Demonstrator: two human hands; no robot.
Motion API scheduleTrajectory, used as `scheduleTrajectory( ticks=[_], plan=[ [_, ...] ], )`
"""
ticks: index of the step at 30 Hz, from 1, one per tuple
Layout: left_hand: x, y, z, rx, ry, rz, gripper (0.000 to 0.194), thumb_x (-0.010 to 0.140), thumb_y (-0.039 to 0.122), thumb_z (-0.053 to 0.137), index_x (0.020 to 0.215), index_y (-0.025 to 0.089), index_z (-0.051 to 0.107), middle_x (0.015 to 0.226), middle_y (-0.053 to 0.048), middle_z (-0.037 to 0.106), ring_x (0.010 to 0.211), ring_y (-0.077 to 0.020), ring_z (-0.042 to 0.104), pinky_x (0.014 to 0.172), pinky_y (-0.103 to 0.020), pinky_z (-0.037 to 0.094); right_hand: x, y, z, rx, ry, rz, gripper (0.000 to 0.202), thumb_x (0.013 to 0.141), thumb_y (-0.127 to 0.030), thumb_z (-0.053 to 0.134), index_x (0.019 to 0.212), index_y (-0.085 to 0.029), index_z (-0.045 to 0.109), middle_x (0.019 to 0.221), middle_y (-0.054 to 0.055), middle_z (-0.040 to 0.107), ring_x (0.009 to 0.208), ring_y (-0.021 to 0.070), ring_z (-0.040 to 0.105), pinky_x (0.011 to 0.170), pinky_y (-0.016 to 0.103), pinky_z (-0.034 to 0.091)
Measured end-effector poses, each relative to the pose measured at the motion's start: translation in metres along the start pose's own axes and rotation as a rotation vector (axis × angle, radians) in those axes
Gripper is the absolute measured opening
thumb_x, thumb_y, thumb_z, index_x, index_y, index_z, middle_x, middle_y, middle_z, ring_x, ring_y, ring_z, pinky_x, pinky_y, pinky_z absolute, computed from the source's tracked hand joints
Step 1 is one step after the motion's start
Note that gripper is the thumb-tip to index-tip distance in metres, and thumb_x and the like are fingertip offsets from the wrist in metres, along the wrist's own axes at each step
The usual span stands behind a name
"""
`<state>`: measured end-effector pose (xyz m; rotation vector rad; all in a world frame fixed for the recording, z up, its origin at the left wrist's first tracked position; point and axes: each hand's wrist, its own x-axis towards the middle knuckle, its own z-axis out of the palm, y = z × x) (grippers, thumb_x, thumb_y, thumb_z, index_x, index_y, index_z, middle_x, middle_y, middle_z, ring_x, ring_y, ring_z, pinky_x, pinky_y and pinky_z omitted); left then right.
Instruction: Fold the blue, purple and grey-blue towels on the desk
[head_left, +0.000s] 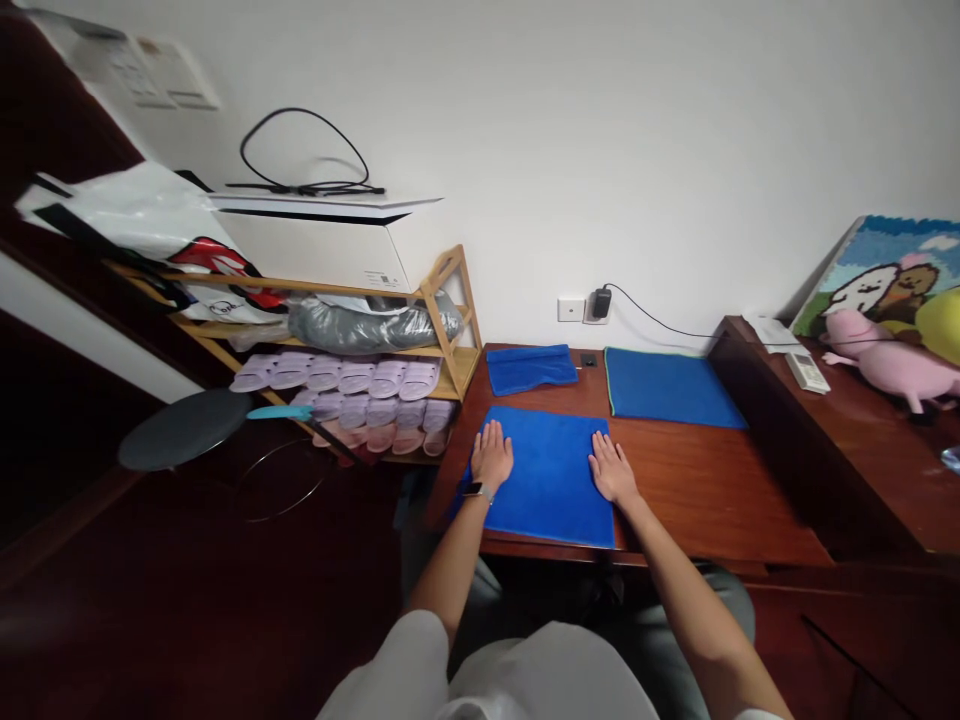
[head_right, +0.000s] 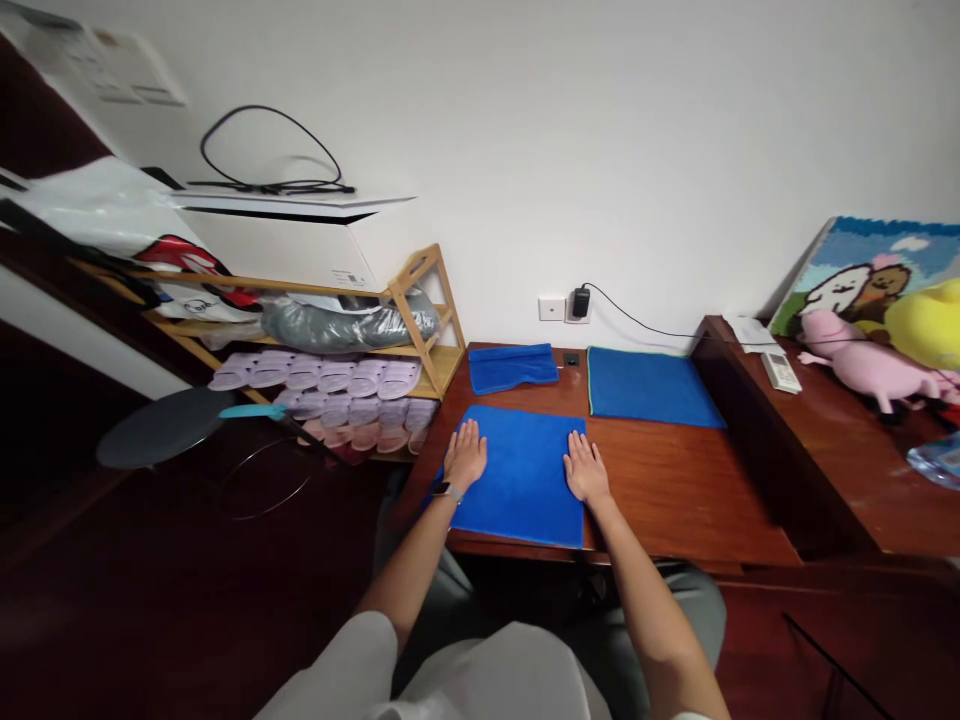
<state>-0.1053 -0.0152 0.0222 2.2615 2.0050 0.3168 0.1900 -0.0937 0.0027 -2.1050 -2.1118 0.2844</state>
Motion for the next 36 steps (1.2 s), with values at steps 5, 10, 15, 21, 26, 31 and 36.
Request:
scheduleTrajectory(
  ticks=[5,10,15,21,26,31,36],
  plan=[
    [-0.054,0.075,0.006,-0.043,0.013,0.319,0.066,0.110,0.037,0.012,0.167,0.006,0.030,0.172,-0.016,0.031,0.162,-0.0273,0.024,0.133,-0.047,0.018,0.001,0.002,0.001,0.012,-0.019,-0.001,0.067,0.109,-0.042,0.015,0.170,-0.014,0.020,0.176,0.009,0.020,0.164,0.0206,0.015,0.133,0.045,0.011],
    [-0.132,0.149,0.042,-0.141,-0.024,0.532,0.074,0.111,0.053,0.019,0.169,0.008,0.022,0.172,-0.015,0.032,0.162,-0.0242,0.024,0.134,-0.044,0.021,-0.001,0.003,0.000,0.006,-0.009,-0.030,0.067,0.109,-0.040,0.017,0.170,-0.015,0.019,0.176,0.008,0.020,0.164,0.0204,0.012,0.133,0.045,0.011],
    [-0.132,0.080,0.033,-0.069,-0.026,0.347,0.066,0.111,0.046,0.020,0.167,0.015,0.032,0.173,-0.010,0.032,0.162,-0.0241,0.025,0.133,-0.047,0.022,-0.002,0.001,-0.002,0.008,-0.001,-0.009,0.067,0.110,-0.043,0.016,0.171,-0.015,0.019,0.175,0.008,0.022,0.164,0.0202,0.016,0.133,0.044,0.012],
    [-0.122,-0.032,-0.001,0.044,0.050,0.056,0.064,0.109,0.034,0.024,0.166,0.007,0.034,0.168,-0.017,0.040,0.158,-0.0287,0.034,0.131,-0.051,0.027,-0.003,-0.005,-0.012,0.000,-0.007,0.006,0.066,0.110,-0.042,0.018,0.170,-0.015,0.021,0.175,0.009,0.023,0.163,0.0212,0.017,0.133,0.045,0.014],
    [-0.130,0.020,-0.006,-0.034,0.100,0.323,0.061,0.112,0.035,0.022,0.164,0.009,0.038,0.169,-0.013,0.038,0.160,-0.0243,0.031,0.132,-0.046,0.027,-0.038,-0.029,-0.004,0.003,0.159,-0.015,0.068,0.111,-0.041,0.012,0.168,-0.008,0.025,0.175,0.012,0.021,0.164,0.0226,0.016,0.133,0.045,0.014],
    [-0.138,0.108,0.017,-0.129,0.017,0.575,0.058,0.112,0.036,0.026,0.164,0.014,0.040,0.170,-0.007,0.039,0.160,-0.0193,0.029,0.133,-0.041,0.022,-0.076,-0.038,0.019,-0.032,0.113,-0.085,0.067,0.110,-0.040,0.015,0.166,-0.006,0.031,0.173,0.014,0.027,0.163,0.0248,0.020,0.132,0.046,0.017],
    [-0.135,0.061,0.020,-0.075,0.033,0.298,0.061,0.109,0.035,0.029,0.165,0.012,0.037,0.169,-0.012,0.038,0.160,-0.0253,0.031,0.132,-0.048,0.023,-0.075,-0.033,0.014,-0.037,0.067,-0.033,0.069,0.111,-0.045,0.015,0.168,-0.008,0.027,0.173,0.011,0.026,0.163,0.0228,0.021,0.133,0.045,0.015]
  ],
)
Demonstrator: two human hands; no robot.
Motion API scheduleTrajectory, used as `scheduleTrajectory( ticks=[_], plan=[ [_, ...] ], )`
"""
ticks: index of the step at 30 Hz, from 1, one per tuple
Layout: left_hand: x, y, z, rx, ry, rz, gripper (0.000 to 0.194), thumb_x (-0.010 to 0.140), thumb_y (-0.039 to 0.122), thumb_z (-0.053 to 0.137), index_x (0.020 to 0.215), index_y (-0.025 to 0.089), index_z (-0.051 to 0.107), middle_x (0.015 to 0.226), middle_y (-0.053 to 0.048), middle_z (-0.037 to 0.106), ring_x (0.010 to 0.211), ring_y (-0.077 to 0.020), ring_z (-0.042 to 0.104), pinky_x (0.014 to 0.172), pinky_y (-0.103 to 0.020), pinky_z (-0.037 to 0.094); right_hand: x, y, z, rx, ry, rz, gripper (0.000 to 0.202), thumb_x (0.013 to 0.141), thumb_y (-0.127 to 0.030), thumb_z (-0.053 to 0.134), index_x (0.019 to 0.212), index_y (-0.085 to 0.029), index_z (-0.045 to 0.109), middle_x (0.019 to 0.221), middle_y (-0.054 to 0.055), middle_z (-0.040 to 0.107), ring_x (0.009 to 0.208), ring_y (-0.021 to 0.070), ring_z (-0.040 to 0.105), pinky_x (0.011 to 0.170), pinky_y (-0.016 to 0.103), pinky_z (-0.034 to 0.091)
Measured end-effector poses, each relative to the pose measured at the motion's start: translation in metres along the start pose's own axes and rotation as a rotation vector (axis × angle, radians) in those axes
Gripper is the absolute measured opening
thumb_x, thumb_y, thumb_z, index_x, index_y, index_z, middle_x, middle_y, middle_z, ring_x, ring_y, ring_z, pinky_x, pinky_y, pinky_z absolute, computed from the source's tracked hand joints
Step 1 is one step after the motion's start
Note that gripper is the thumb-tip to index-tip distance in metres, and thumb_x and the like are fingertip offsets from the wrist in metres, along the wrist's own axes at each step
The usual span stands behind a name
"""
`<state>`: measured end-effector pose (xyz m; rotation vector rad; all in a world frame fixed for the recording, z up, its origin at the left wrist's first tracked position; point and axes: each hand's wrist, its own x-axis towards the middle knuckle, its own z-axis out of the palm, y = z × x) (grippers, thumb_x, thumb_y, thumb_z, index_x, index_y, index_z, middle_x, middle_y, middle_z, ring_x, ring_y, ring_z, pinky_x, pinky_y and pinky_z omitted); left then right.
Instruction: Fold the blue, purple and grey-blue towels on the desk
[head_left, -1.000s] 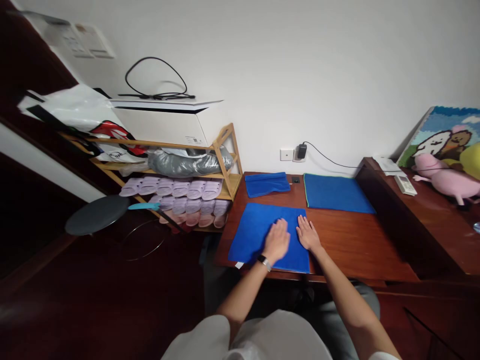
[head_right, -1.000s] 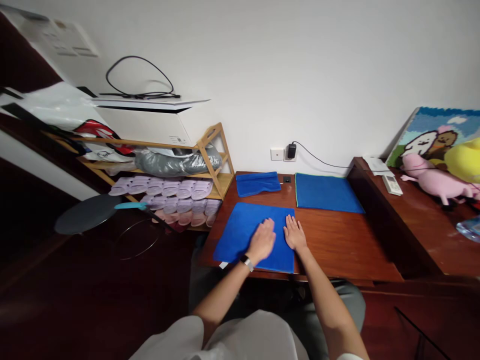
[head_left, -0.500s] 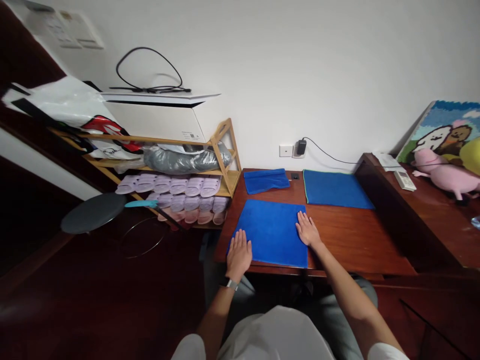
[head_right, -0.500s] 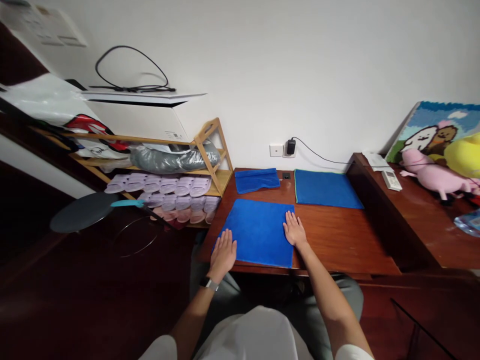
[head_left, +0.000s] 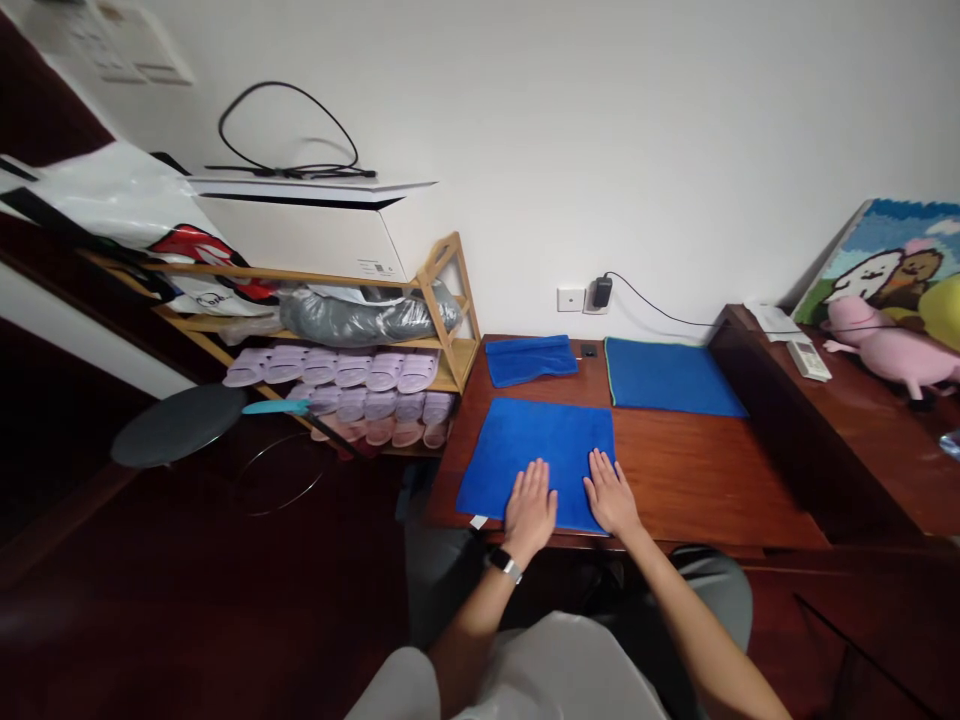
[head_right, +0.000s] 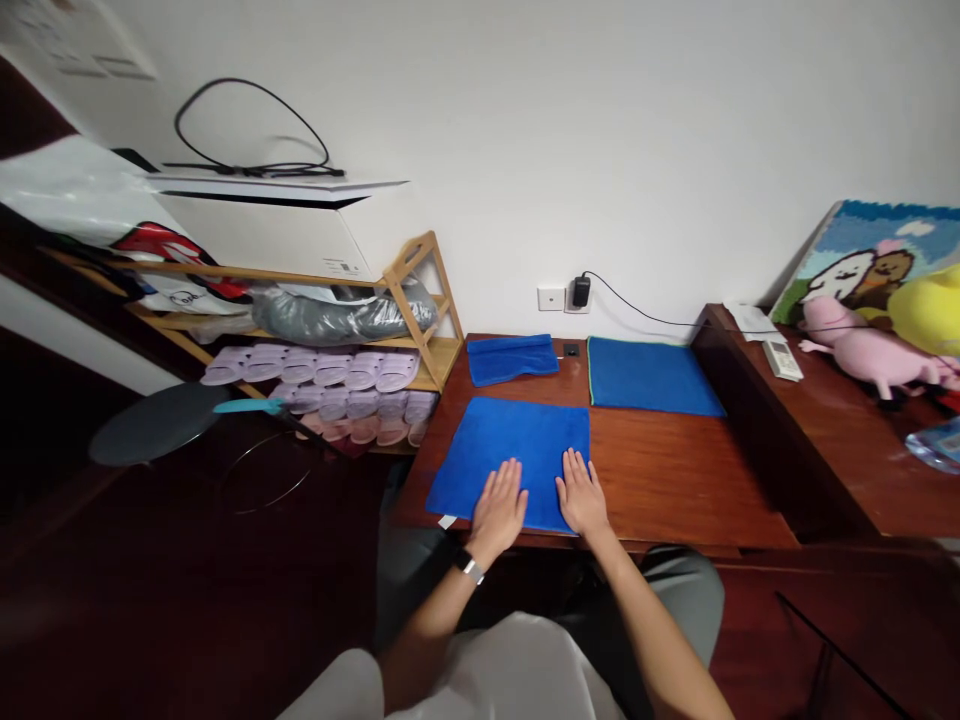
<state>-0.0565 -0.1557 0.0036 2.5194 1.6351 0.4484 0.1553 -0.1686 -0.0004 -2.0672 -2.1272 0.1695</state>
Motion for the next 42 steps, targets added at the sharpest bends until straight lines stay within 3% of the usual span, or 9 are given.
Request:
scheduleTrajectory(
  ticks=[5,8,12,16,25,29,33,37,42],
  plan=[
    [-0.035,-0.103,-0.022,0.102,0.082,-0.322,0.065,0.108,0.035,0.027,0.164,0.002,0.035,0.168,-0.021,0.037,0.159,-0.0313,0.032,0.131,-0.052,0.024,0.005,0.003,-0.005,0.012,-0.010,0.000,0.068,0.111,-0.046,0.016,0.169,-0.011,0.026,0.174,0.009,0.025,0.163,0.0219,0.020,0.133,0.044,0.014],
    [-0.042,-0.130,-0.037,0.117,0.133,-0.401,0.066,0.108,0.033,0.025,0.162,-0.002,0.035,0.164,-0.026,0.042,0.157,-0.0339,0.035,0.129,-0.055,0.027,0.005,0.002,-0.005,0.013,0.002,-0.008,0.067,0.111,-0.045,0.018,0.168,-0.011,0.027,0.173,0.010,0.027,0.163,0.0227,0.021,0.133,0.046,0.015],
    [-0.014,-0.106,-0.050,0.060,0.162,-0.151,0.062,0.110,0.034,0.025,0.165,0.007,0.034,0.170,-0.018,0.035,0.160,-0.0294,0.030,0.131,-0.051,0.026,0.005,-0.009,-0.007,0.024,0.023,0.009,0.070,0.110,-0.047,0.016,0.168,-0.008,0.028,0.174,0.012,0.024,0.163,0.0240,0.019,0.133,0.046,0.014],
    [0.024,-0.075,-0.042,0.026,0.046,0.122,0.061,0.111,0.041,0.029,0.165,0.013,0.037,0.170,-0.011,0.038,0.160,-0.0237,0.030,0.132,-0.045,0.024,0.002,-0.018,-0.003,0.035,0.020,0.067,0.072,0.110,-0.048,0.014,0.167,-0.006,0.027,0.174,0.013,0.023,0.163,0.0248,0.019,0.133,0.046,0.015],
    [-0.010,-0.142,-0.022,0.122,0.124,-0.252,0.069,0.109,0.042,0.027,0.163,0.001,0.036,0.165,-0.023,0.042,0.156,-0.0333,0.039,0.128,-0.054,0.031,-0.001,-0.001,0.005,0.070,-0.008,0.037,0.074,0.110,-0.052,0.016,0.168,-0.008,0.028,0.173,0.013,0.026,0.163,0.0229,0.021,0.133,0.043,0.016],
    [0.014,-0.125,-0.037,0.087,0.147,-0.079,0.065,0.111,0.042,0.025,0.164,0.008,0.036,0.169,-0.017,0.038,0.159,-0.0281,0.032,0.131,-0.049,0.028,0.023,-0.007,-0.006,0.095,0.019,0.062,0.073,0.110,-0.051,0.013,0.168,-0.008,0.025,0.175,0.011,0.023,0.164,0.0215,0.016,0.133,0.041,0.013],
    [0.067,-0.102,-0.040,0.016,-0.002,0.124,0.061,0.111,0.043,0.028,0.163,0.015,0.041,0.169,-0.012,0.039,0.160,-0.0233,0.031,0.131,-0.046,0.026,0.058,-0.011,-0.013,0.062,-0.010,0.119,0.072,0.110,-0.047,0.016,0.168,-0.005,0.023,0.175,0.014,0.022,0.164,0.0231,0.015,0.133,0.044,0.013],
    [0.086,-0.113,-0.032,0.021,-0.041,-0.055,0.064,0.109,0.044,0.030,0.163,0.011,0.040,0.169,-0.016,0.039,0.158,-0.0266,0.034,0.130,-0.048,0.026,0.073,-0.003,-0.009,0.020,-0.055,0.134,0.072,0.109,-0.046,0.018,0.168,-0.005,0.024,0.174,0.014,0.022,0.163,0.0232,0.017,0.132,0.043,0.013],
    [0.065,-0.135,-0.038,0.015,0.024,-0.184,0.065,0.106,0.039,0.031,0.162,0.008,0.041,0.166,-0.019,0.044,0.157,-0.0282,0.037,0.130,-0.050,0.026,0.070,0.000,-0.014,0.059,-0.032,0.107,0.070,0.109,-0.045,0.018,0.167,-0.008,0.029,0.174,0.014,0.026,0.163,0.0231,0.020,0.132,0.044,0.014]
  ],
)
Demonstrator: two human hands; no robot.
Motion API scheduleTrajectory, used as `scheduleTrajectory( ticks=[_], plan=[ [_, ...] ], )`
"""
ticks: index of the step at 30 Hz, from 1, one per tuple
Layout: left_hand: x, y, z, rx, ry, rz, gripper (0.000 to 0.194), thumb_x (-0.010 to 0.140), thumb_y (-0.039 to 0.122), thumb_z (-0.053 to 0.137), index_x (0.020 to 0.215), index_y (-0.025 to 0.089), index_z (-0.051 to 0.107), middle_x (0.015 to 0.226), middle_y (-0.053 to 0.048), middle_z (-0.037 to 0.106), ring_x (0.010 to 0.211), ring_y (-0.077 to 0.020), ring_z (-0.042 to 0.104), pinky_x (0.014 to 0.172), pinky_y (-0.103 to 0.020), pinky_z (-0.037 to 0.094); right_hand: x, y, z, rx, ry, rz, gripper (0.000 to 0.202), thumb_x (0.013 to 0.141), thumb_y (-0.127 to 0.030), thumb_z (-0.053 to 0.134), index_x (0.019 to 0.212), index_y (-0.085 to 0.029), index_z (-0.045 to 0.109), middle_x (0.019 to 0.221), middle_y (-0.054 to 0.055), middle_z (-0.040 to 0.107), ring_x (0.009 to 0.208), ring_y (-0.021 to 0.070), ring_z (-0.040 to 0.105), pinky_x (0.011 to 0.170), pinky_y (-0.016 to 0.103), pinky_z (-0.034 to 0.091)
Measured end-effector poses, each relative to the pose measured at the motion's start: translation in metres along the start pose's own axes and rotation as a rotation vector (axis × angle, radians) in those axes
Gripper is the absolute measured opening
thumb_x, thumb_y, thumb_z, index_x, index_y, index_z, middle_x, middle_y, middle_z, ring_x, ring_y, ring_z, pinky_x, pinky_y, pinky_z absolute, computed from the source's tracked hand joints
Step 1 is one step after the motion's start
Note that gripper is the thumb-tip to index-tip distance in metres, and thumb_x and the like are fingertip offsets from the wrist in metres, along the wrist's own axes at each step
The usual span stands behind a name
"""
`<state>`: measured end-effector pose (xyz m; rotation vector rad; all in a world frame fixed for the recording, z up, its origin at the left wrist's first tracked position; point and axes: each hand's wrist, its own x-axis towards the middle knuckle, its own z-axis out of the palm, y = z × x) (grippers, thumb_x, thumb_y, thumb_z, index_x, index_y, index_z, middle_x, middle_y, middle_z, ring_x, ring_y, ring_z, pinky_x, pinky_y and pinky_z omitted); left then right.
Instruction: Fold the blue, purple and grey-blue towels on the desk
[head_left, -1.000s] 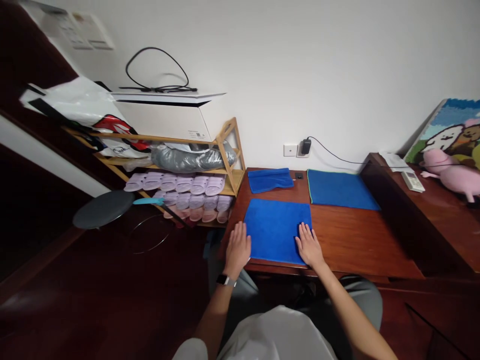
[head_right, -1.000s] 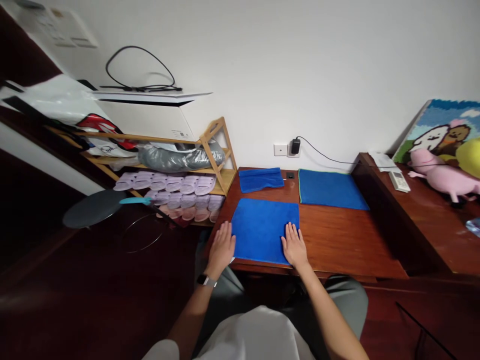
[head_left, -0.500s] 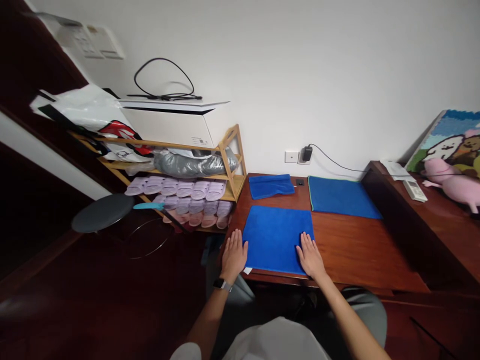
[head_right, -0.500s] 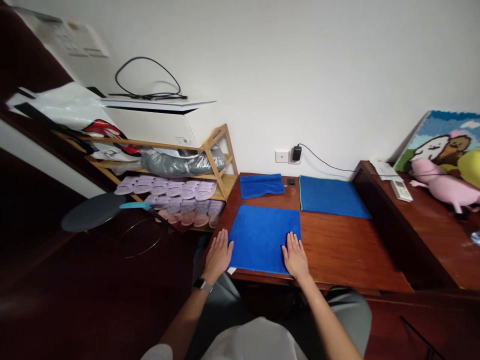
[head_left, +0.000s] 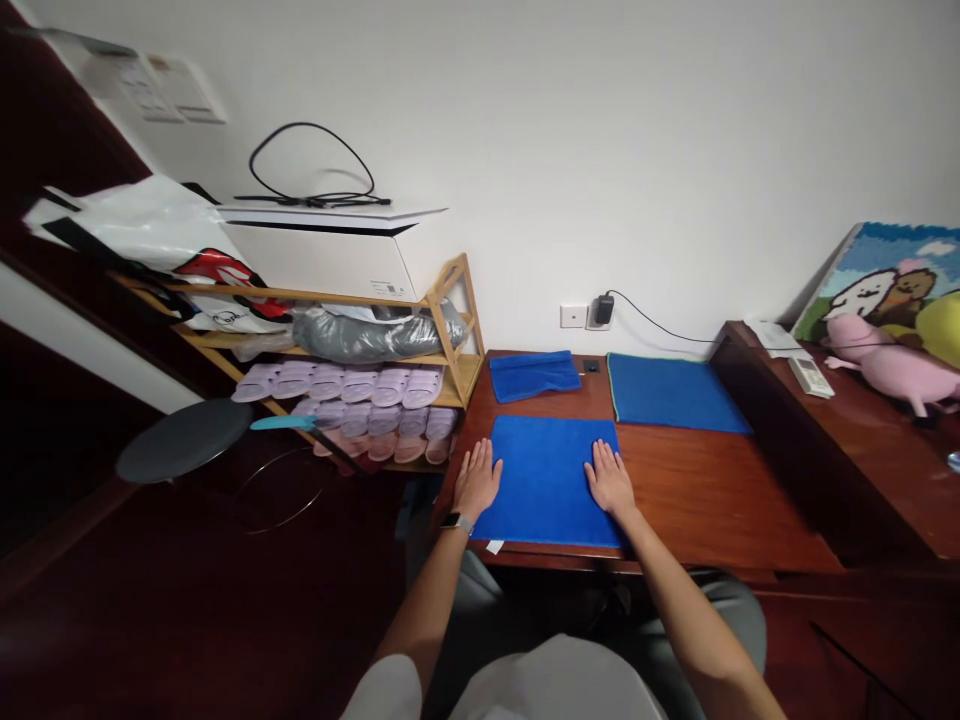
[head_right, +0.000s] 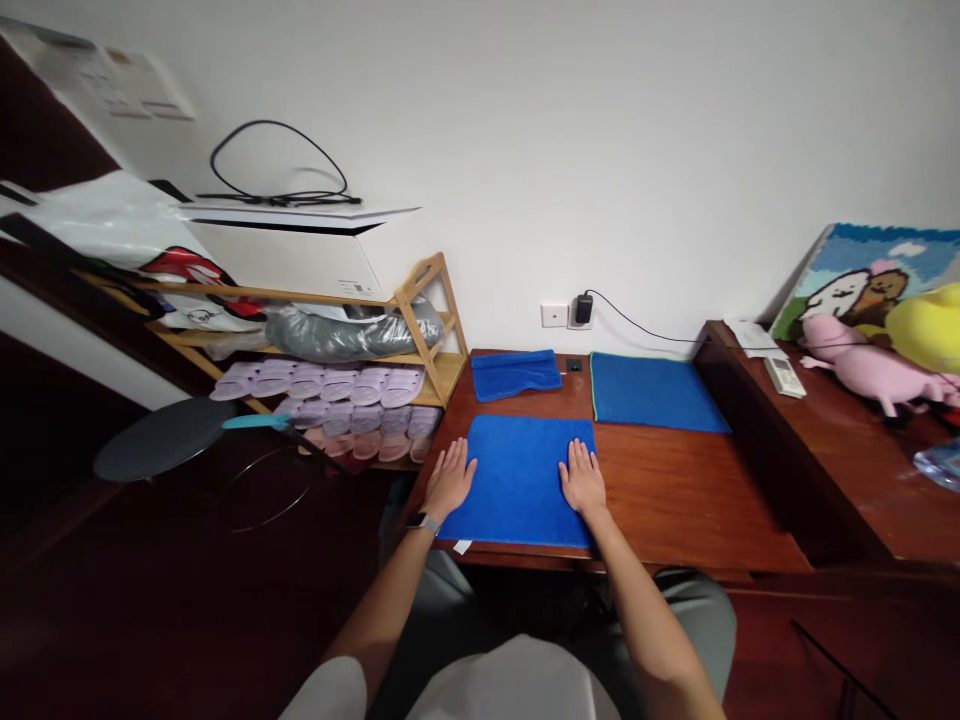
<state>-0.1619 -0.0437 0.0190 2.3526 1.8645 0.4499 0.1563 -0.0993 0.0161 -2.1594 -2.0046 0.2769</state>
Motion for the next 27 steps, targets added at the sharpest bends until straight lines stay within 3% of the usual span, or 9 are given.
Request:
scheduleTrajectory(
  ticks=[3,6,8,11,14,18,24,27],
  plan=[
    [-0.030,-0.007,-0.015,-0.003,0.051,-0.025,0.060,0.105,0.039,0.034,0.156,0.010,0.050,0.160,-0.018,0.053,0.152,-0.0296,0.044,0.126,-0.047,0.033,-0.019,0.006,-0.014,0.089,0.105,-0.046,0.066,0.109,-0.042,0.020,0.161,-0.011,0.044,0.170,0.014,0.037,0.159,0.0241,0.031,0.129,0.043,0.024],
    [-0.072,-0.014,-0.029,0.036,0.166,-0.156,0.052,0.105,0.041,0.039,0.139,0.011,0.064,0.137,-0.021,0.069,0.131,-0.0335,0.062,0.112,-0.044,0.047,-0.058,0.027,-0.028,0.137,0.195,0.031,0.059,0.107,-0.040,0.024,0.143,-0.016,0.065,0.149,0.016,0.063,0.138,0.0266,0.058,0.115,0.041,0.043],
    [-0.098,-0.016,-0.036,0.066,0.169,-0.236,0.046,0.104,0.044,0.044,0.120,0.012,0.072,0.115,-0.020,0.074,0.111,-0.0342,0.069,0.100,-0.043,0.053,-0.091,0.047,-0.035,0.120,0.094,0.198,0.053,0.106,-0.045,0.031,0.127,-0.020,0.073,0.121,0.017,0.077,0.112,0.0295,0.072,0.096,0.041,0.053],
    [-0.121,-0.012,-0.042,0.064,0.086,-0.261,0.038,0.101,0.047,0.051,0.096,0.017,0.073,0.096,-0.015,0.073,0.095,-0.0318,0.070,0.090,-0.040,0.053,-0.130,0.069,-0.038,0.147,-0.099,0.363,0.053,0.100,-0.062,0.043,0.105,-0.024,0.079,0.092,0.016,0.080,0.087,0.0336,0.077,0.075,0.039,0.053],
    [-0.124,-0.004,-0.045,-0.002,0.023,-0.270,0.026,0.097,0.040,0.057,0.088,0.020,0.070,0.090,-0.011,0.072,0.091,-0.0289,0.071,0.086,-0.036,0.052,-0.147,0.072,-0.033,0.333,-0.148,0.322,0.050,0.092,-0.069,0.052,0.085,-0.027,0.079,0.082,0.013,0.079,0.082,0.0338,0.078,0.069,0.036,0.050],
    [-0.117,0.003,-0.050,-0.140,-0.004,-0.315,0.016,0.091,0.034,0.062,0.081,0.022,0.066,0.089,-0.009,0.072,0.090,-0.0271,0.072,0.083,-0.034,0.052,-0.149,0.061,-0.022,0.559,-0.091,0.326,0.039,0.083,-0.065,0.059,0.072,-0.029,0.070,0.069,0.005,0.075,0.073,0.0288,0.075,0.065,0.033,0.048],
    [-0.118,0.006,-0.054,-0.416,-0.015,-0.389,0.007,0.087,0.027,0.066,0.083,0.025,0.061,0.087,-0.003,0.076,0.085,-0.0213,0.075,0.078,-0.029,0.053,-0.150,0.042,-0.020,0.983,0.141,0.374,0.058,0.068,-0.083,0.068,0.071,-0.027,0.056,0.067,0.004,0.069,0.067,0.0253,0.069,0.065,0.035,0.054],
    [-0.122,0.009,-0.052,-0.444,0.023,-0.384,0.010,0.084,0.026,0.068,0.093,0.024,0.065,0.090,-0.003,0.077,0.080,-0.0211,0.075,0.075,-0.029,0.055,-0.151,0.034,-0.022,1.193,0.176,0.402,0.067,0.059,-0.087,0.074,0.080,-0.028,0.052,0.066,0.001,0.064,0.065,0.0253,0.069,0.061,0.036,0.056]
  ],
)
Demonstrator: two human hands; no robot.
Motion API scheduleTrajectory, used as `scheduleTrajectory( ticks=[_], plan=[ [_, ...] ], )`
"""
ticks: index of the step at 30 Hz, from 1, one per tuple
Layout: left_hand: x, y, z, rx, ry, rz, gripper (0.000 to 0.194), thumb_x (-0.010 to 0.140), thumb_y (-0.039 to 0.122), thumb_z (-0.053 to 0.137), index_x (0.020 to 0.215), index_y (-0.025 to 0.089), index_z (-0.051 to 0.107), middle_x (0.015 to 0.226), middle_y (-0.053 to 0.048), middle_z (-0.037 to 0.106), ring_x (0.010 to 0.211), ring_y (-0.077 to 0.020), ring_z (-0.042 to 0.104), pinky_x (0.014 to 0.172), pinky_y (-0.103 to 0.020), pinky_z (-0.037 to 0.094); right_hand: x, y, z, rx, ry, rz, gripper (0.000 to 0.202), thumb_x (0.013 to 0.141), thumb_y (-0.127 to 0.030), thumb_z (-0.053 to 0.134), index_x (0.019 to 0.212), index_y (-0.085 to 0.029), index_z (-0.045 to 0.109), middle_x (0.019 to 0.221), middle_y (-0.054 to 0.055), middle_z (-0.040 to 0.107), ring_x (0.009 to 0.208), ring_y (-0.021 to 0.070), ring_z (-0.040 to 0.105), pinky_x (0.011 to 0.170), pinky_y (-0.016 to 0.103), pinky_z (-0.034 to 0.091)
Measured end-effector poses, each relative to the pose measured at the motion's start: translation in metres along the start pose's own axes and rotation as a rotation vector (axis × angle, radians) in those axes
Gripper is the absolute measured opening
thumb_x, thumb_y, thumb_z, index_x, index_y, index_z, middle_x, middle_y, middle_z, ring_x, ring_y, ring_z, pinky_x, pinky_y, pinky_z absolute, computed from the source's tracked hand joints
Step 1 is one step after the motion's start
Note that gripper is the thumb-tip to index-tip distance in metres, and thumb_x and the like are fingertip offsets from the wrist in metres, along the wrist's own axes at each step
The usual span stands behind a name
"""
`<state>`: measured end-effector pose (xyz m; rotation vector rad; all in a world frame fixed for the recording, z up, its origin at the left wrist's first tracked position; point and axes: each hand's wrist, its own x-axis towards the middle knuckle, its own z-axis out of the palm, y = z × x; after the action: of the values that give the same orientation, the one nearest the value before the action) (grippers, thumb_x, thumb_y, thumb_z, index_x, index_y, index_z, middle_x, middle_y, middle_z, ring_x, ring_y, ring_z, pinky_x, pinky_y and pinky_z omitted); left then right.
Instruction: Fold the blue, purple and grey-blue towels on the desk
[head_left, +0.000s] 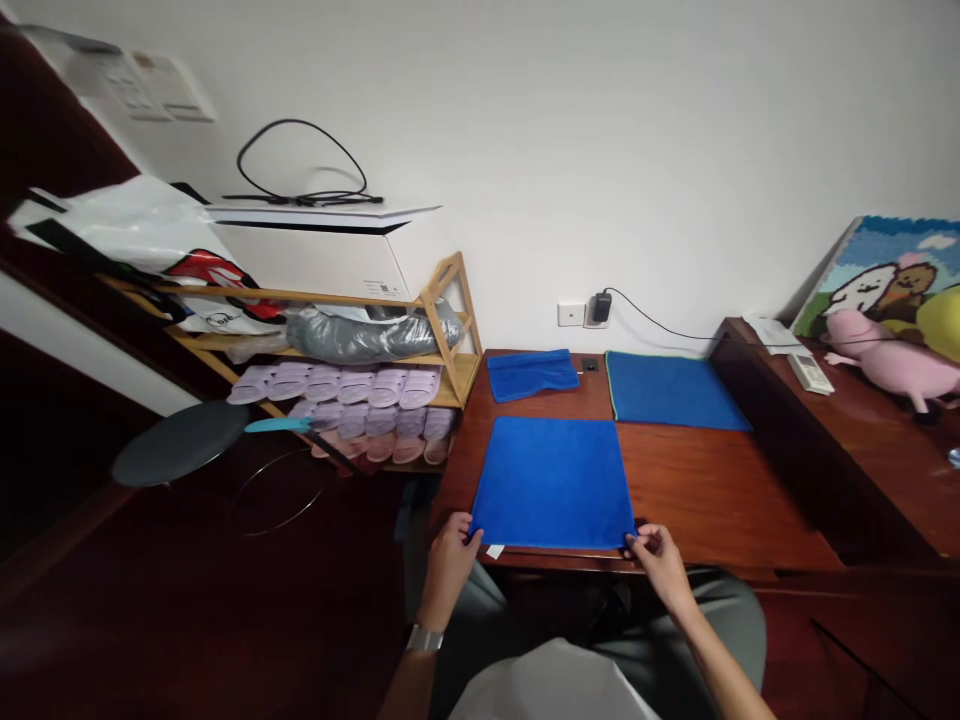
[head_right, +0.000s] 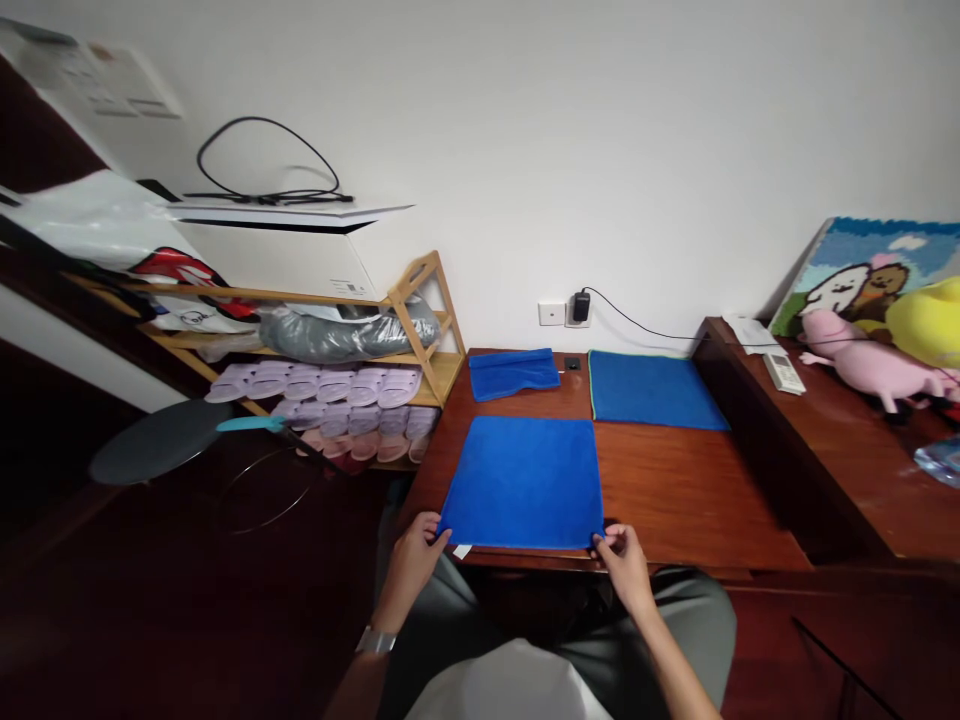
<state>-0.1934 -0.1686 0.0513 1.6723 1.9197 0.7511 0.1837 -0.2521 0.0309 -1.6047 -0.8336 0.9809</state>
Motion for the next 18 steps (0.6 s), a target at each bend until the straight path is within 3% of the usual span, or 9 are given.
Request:
scheduleTrajectory(
  ticks=[6,13,18],
  plan=[
    [-0.004,-0.004,0.003,0.008,-0.002,-0.066,0.024,0.091,0.032,0.067,0.110,0.019,0.073,0.097,-0.010,0.081,0.092,-0.0267,0.079,0.082,-0.034,0.058,-0.001,0.000,-0.005,0.020,-0.103,0.008,0.067,0.063,-0.084,0.076,0.089,-0.024,0.062,0.067,0.001,0.065,0.066,0.0236,0.069,0.066,0.036,0.057],
    [0.004,-0.009,-0.002,-0.071,-0.089,-0.145,0.012,0.085,0.028,0.072,0.092,0.021,0.079,0.101,-0.010,0.083,0.099,-0.0279,0.079,0.088,-0.033,0.058,-0.001,0.001,-0.014,-0.025,-0.141,0.041,0.076,0.056,-0.090,0.075,0.087,-0.020,0.074,0.068,0.006,0.070,0.064,0.0236,0.066,0.068,0.038,0.057],
    [0.005,-0.013,0.001,-0.197,-0.074,-0.182,0.014,0.079,0.035,0.073,0.082,0.022,0.075,0.094,-0.008,0.083,0.096,-0.0289,0.079,0.085,-0.036,0.061,0.001,0.001,-0.021,-0.040,-0.162,0.068,0.080,0.055,-0.090,0.076,0.091,-0.018,0.080,0.072,0.008,0.073,0.068,0.0246,0.068,0.072,0.039,0.058]
  ],
)
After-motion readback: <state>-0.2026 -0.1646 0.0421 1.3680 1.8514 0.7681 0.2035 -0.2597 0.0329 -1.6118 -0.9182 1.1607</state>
